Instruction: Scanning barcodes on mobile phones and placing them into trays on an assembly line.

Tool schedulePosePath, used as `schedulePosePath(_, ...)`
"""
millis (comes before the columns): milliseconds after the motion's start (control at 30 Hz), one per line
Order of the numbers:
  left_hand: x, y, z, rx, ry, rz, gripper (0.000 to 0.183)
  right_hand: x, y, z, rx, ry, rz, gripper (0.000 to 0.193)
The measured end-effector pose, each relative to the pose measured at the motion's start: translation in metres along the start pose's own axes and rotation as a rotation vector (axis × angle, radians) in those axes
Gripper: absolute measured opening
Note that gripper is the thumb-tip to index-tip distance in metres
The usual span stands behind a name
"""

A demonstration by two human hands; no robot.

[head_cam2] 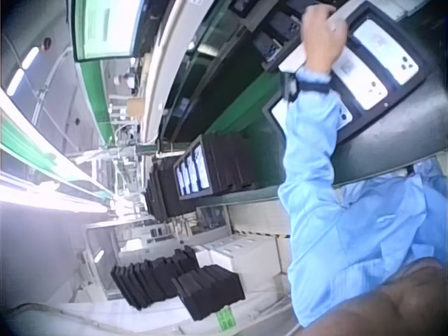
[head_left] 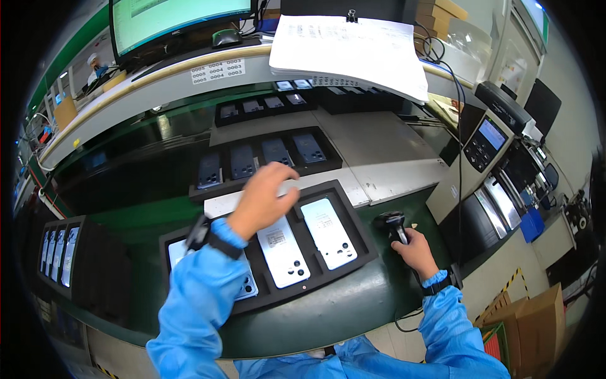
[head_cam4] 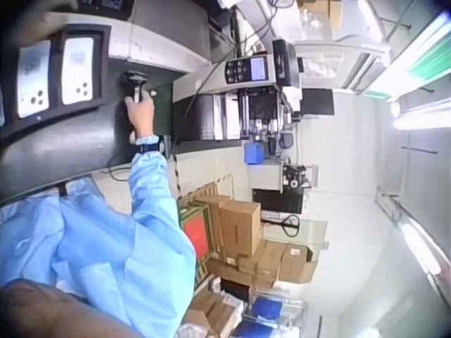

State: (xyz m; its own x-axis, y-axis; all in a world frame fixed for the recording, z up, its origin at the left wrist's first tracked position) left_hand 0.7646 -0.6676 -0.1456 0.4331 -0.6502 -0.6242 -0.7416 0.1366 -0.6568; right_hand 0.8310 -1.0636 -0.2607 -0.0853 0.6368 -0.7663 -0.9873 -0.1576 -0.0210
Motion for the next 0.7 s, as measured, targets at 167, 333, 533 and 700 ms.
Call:
schedulePosePath(167,0.099,0.015,0.012,-0.080,-0.116,0.167,0.026,-0.009,0.024,0.066,0.236,-0.830,0.303,0.042)
schedulePosePath(333,0.109,0.010,0.008,-0.062,-0.082,0.153,0.027,-0.005,0.029,0.118,0.302,-0.893,0.703,0.034)
schedulePosePath(533,0.101,0.014,0.015,0.013,-0.267,0.136,0.030,0.023,0.023,0.146,0.135,-0.829,0.809,0.024)
schedulePosePath(700,0.114,0.019,0.001,0.007,-0.251,0.074,0.030,-0.005,0.036,0.116,0.155,-0.751,0.590,0.040)
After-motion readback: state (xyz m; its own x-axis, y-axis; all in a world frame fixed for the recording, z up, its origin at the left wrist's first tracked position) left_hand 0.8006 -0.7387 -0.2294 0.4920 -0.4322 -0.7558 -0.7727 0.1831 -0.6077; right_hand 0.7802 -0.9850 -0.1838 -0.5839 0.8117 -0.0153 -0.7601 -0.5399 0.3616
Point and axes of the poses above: each hand's wrist, its own y-axis away from the middle knuckle, its own x-axis out of the palm, z = x × y, the point moved 2 cm from there along -y, towards the middle knuckle, and after that the axes turned 4 degrees about y, right-handed, at the moved point
